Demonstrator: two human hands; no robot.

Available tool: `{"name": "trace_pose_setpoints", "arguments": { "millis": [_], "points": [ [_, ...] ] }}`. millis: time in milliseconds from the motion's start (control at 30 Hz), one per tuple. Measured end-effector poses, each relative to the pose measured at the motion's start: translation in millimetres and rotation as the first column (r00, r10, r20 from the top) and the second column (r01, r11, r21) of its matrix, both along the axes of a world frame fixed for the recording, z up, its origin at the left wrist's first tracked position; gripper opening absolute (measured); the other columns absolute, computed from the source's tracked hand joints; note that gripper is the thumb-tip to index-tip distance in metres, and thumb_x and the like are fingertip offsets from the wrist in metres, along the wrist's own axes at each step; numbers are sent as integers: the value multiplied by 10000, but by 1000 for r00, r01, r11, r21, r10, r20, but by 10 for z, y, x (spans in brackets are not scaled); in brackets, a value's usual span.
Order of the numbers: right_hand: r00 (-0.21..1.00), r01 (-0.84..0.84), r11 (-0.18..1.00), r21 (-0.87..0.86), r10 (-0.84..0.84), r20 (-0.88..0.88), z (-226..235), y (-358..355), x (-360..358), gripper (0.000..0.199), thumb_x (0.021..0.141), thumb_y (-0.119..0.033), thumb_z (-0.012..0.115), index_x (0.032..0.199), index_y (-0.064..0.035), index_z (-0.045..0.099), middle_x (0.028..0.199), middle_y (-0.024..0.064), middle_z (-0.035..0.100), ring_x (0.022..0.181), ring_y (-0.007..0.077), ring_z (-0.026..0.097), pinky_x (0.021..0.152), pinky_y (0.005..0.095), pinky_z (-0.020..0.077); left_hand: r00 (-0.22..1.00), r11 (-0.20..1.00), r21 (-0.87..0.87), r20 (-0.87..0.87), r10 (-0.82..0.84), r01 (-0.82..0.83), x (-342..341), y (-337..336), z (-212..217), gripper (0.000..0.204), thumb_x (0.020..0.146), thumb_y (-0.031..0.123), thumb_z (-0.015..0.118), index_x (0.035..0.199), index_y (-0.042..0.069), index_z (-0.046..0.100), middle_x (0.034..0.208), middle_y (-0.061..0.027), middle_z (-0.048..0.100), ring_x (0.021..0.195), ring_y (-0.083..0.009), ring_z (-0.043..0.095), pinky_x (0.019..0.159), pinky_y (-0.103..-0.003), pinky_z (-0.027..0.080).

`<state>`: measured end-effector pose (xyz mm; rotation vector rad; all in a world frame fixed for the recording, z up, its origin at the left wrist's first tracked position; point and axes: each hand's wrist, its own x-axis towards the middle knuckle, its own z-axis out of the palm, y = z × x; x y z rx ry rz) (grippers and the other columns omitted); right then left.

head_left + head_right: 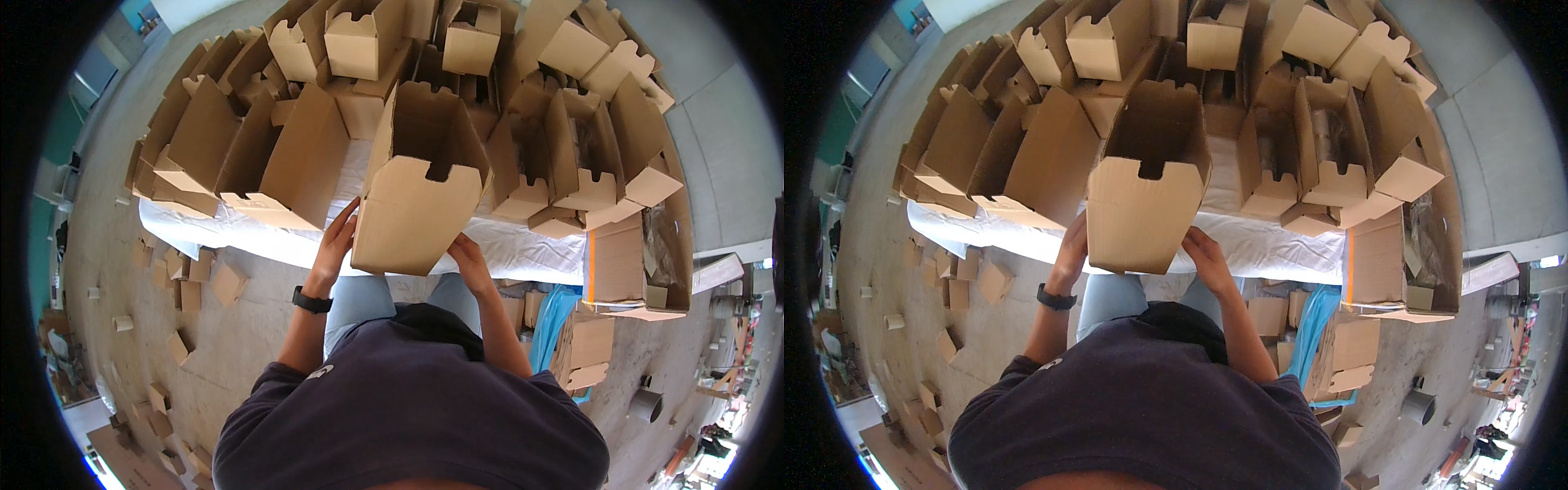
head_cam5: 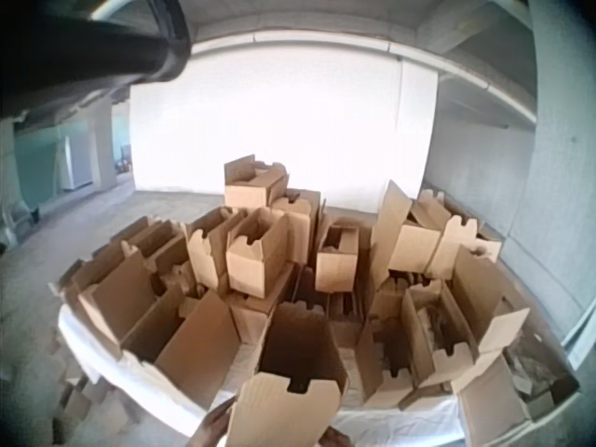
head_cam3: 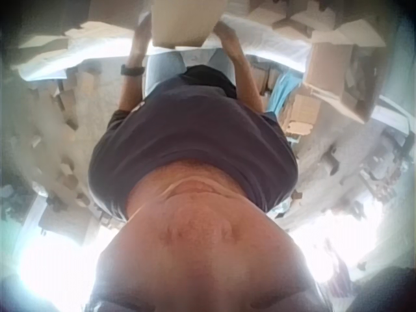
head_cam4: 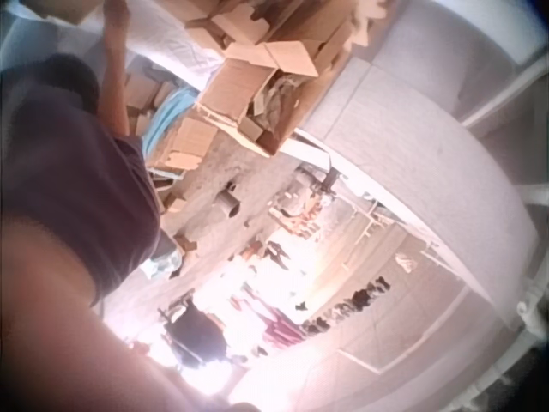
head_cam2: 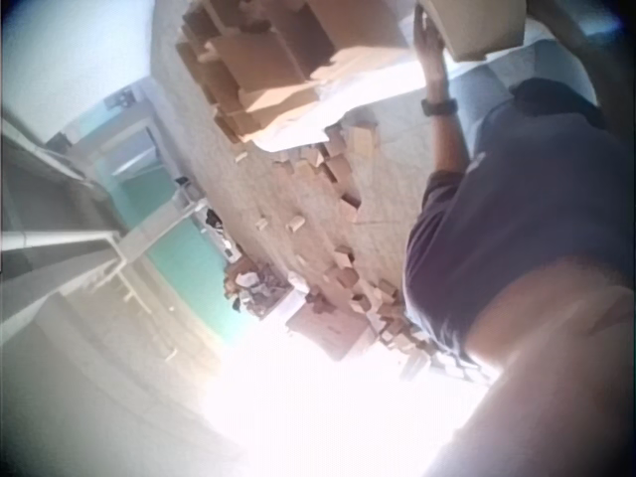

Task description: The person holds a cardboard box with both hands, turning it around and looking inside to check its structure and flaps before placing it down and picking up another one from the table.

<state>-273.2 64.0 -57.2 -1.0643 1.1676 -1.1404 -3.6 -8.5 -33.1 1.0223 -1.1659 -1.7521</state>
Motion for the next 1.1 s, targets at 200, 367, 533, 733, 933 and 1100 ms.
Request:
{"name": "trace_pose_setpoints", "arguments": {
  "millis": [200,367,533,733,933,1100],
  "points": [
    [996,-2,999,-53,-3,-88,-22,53,-34,418,1021,-193,456,1372,32,445,1330,111,534,1236,182,468,1054,306,352,993,994,53,-62,97,-94,-3,15,-261,549,1012,319,487,1477,66,341,1392,-73,492,1233,-176,505,966,-330,443],
    [991,116,993,-35,-113,69,326,15,-91,612,1038,-430,352,1493,-28,273,1481,144,355,1342,225,360,1113,344,282,1000,961,278,-3,-1,1,41,76,-345,647,975,418,529,1484,76,324,1458,-64,425,1299,-194,442,956,-355,425],
    [1000,3,986,-169,-1,8,478,-4,30,663,1027,-455,360,1509,-18,233,1501,148,329,1393,249,298,1144,371,220,999,988,151,-37,26,-20,18,132,-410,637,993,398,495,1500,71,292,1436,-57,456,1282,-184,451,993,-371,399],
    [995,77,977,-200,-63,71,547,59,113,653,1022,-475,372,1484,-21,287,1413,128,415,1288,215,392,1067,357,324,993,992,98,-81,83,-75,29,94,-246,615,991,328,525,1490,40,310,1447,-101,450,1316,-216,433,1040,-387,378],
    [986,58,991,-120,-37,163,306,156,-155,611,1019,-455,396,1452,-28,340,1374,118,470,1239,222,456,1031,366,376,969,919,-312,-131,210,-241,-49,152,665,673,931,250,648,1456,-29,332,1484,-163,399,1379,-256,370,1128,-397,289],
    [898,143,983,-119,-78,432,-8,218,-341,577,1015,-440,413,1414,-25,390,1335,111,516,1192,232,505,992,375,419,963,671,-741,161,217,-27,-122,165,975,792,790,150,780,1446,2,362,1407,-168,500,1304,-275,479,1111,-398,319]
  ]
}}
